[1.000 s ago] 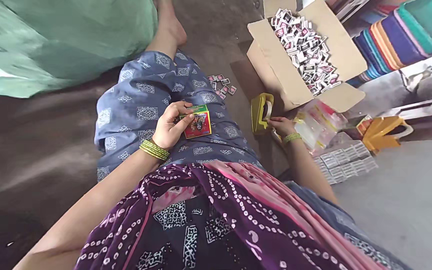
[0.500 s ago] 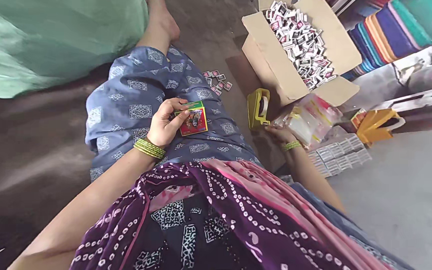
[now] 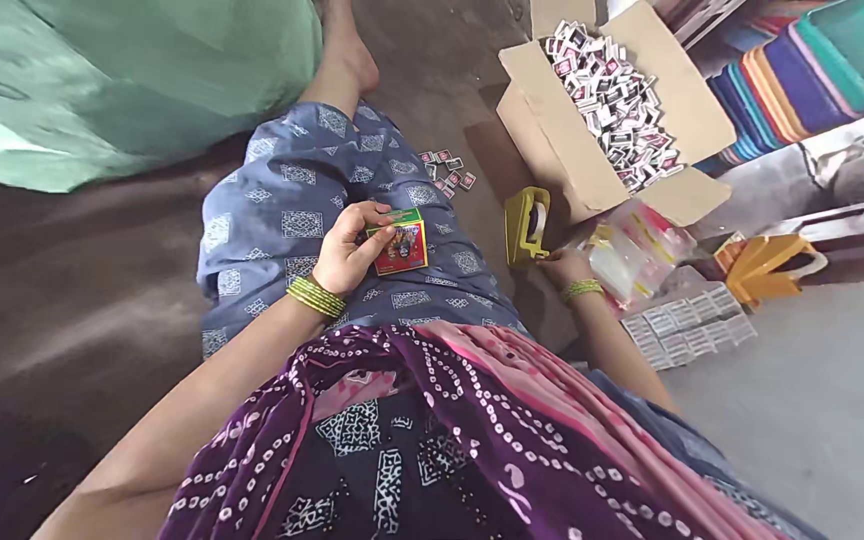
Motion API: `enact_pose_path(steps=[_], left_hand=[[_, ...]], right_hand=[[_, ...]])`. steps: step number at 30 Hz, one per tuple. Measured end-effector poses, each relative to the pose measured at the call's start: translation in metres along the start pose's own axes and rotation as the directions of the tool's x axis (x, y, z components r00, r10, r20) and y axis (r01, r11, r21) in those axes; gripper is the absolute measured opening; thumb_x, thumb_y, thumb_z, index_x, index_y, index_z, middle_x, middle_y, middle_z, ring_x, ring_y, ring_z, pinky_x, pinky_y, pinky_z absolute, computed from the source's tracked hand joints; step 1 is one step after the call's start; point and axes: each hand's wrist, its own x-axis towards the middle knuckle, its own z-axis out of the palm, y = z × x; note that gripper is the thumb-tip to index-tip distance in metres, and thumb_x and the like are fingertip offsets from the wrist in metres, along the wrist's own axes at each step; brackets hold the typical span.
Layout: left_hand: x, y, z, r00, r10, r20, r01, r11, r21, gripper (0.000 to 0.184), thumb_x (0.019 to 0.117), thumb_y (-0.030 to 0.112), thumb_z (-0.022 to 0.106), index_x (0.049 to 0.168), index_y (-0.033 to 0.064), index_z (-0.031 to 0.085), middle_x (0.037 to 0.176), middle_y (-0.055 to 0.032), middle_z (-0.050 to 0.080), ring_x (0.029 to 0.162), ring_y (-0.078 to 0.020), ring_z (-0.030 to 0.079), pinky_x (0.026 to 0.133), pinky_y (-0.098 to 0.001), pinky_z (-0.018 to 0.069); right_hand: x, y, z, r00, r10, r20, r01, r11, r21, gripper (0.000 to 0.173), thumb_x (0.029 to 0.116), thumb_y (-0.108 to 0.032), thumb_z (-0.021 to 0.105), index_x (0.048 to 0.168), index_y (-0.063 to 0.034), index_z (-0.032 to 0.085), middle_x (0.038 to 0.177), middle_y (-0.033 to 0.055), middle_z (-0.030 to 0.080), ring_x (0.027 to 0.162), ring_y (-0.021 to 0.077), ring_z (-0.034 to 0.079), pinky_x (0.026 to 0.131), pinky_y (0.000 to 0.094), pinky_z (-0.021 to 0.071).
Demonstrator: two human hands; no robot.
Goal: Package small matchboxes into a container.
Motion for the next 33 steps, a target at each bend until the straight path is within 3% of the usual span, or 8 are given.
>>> enact_pose_path(steps=[3, 14, 18, 20, 23, 24, 27, 33], left_hand=[[-0.001, 0.001, -0.001, 1.000, 0.016, 0.004, -0.016, 1.000, 0.010, 0.019, 0.0988, 0.017, 0.063, 0.110, 0.0029, 0.069, 0.132, -0.0128, 0.062, 0.124, -0.0202, 0.059, 0.106, -0.0395, 0.0502], [0.000, 0.003, 0.000, 0.996, 0.085, -0.024, -0.085, 0.996, -0.004, 0.016, 0.0970, 0.014, 0.064, 0.105, 0.0010, 0.070, 0.127, -0.0142, 0.064, 0.123, -0.0226, 0.060, 0.106, -0.0415, 0.0499], [-0.001, 0.002, -0.002, 0.996, 0.085, -0.034, -0.086, 0.996, -0.009, 0.016, 0.0970, 0.015, 0.065, 0.104, 0.0021, 0.071, 0.125, -0.0135, 0.065, 0.123, -0.0220, 0.060, 0.106, -0.0410, 0.0501], [-0.002, 0.002, -0.002, 0.995, 0.088, -0.039, -0.088, 0.996, 0.007, 0.016, 0.0970, 0.016, 0.066, 0.104, 0.0021, 0.071, 0.126, -0.0134, 0.065, 0.123, -0.0223, 0.060, 0.106, -0.0414, 0.0500], [-0.002, 0.003, -0.001, 0.996, 0.086, -0.010, -0.085, 0.996, 0.024, 0.019, 0.0976, 0.017, 0.065, 0.108, 0.0023, 0.071, 0.130, -0.0133, 0.064, 0.126, -0.0227, 0.059, 0.108, -0.0422, 0.0483], [-0.002, 0.002, -0.002, 0.997, 0.080, -0.002, -0.080, 0.997, 0.022, 0.019, 0.0980, 0.017, 0.065, 0.108, 0.0025, 0.070, 0.130, -0.0131, 0.064, 0.126, -0.0222, 0.058, 0.108, -0.0418, 0.0482], [-0.002, -0.001, -0.002, 0.998, 0.069, 0.001, -0.069, 0.998, 0.005, 0.019, 0.0988, 0.018, 0.064, 0.108, 0.0028, 0.070, 0.129, -0.0128, 0.064, 0.125, -0.0219, 0.058, 0.108, -0.0416, 0.0483], [-0.003, -0.001, 0.000, 0.999, 0.043, -0.015, -0.043, 0.999, -0.003, 0.018, 0.0986, 0.017, 0.065, 0.109, 0.0033, 0.070, 0.130, -0.0119, 0.063, 0.125, -0.0211, 0.058, 0.108, -0.0404, 0.0487]], right_hand=[[0.001, -0.004, 0.000, 1.000, 0.005, -0.002, -0.005, 0.998, -0.055, 0.040, 0.0853, -0.039, 0.078, 0.107, -0.0050, 0.076, 0.115, 0.0229, 0.070, 0.115, 0.0411, 0.064, 0.100, 0.0641, 0.0471], [-0.006, 0.004, 0.009, 0.996, 0.064, -0.058, -0.058, 0.993, 0.101, 0.040, 0.0830, -0.036, 0.082, 0.102, -0.0015, 0.075, 0.108, 0.0234, 0.071, 0.106, 0.0405, 0.066, 0.095, 0.0640, 0.0481], [0.006, 0.027, 0.030, 0.997, 0.035, -0.063, -0.007, 0.919, 0.394, 0.034, 0.0861, -0.030, 0.083, 0.105, -0.0031, 0.077, 0.103, 0.0162, 0.074, 0.097, 0.0279, 0.069, 0.093, 0.0517, 0.0517], [0.004, 0.039, 0.037, 1.000, -0.019, -0.025, 0.029, 0.825, 0.565, 0.031, 0.0926, -0.026, 0.077, 0.113, -0.0028, 0.074, 0.100, 0.0112, 0.073, 0.085, 0.0168, 0.067, 0.083, 0.0391, 0.0558], [0.003, 0.053, 0.041, 0.995, -0.083, 0.046, 0.028, 0.721, 0.693, 0.034, 0.1012, -0.027, 0.065, 0.125, -0.0024, 0.065, 0.093, 0.0056, 0.067, 0.070, 0.0083, 0.057, 0.066, 0.0286, 0.0509], [0.004, 0.055, 0.041, 0.994, -0.089, 0.063, 0.020, 0.718, 0.695, 0.035, 0.1022, -0.029, 0.064, 0.125, -0.0031, 0.065, 0.090, 0.0040, 0.066, 0.068, 0.0072, 0.055, 0.063, 0.0275, 0.0496], [0.016, 0.061, 0.041, 0.989, -0.103, 0.110, -0.003, 0.715, 0.699, 0.037, 0.1017, -0.034, 0.064, 0.125, -0.0053, 0.065, 0.096, 0.0047, 0.068, 0.075, 0.0090, 0.060, 0.070, 0.0294, 0.0525], [0.021, 0.059, 0.038, 0.977, -0.121, 0.173, -0.061, 0.626, 0.778, 0.031, 0.1020, -0.026, 0.064, 0.122, -0.0024, 0.065, 0.094, 0.0045, 0.068, 0.075, 0.0090, 0.061, 0.069, 0.0278, 0.0533]])
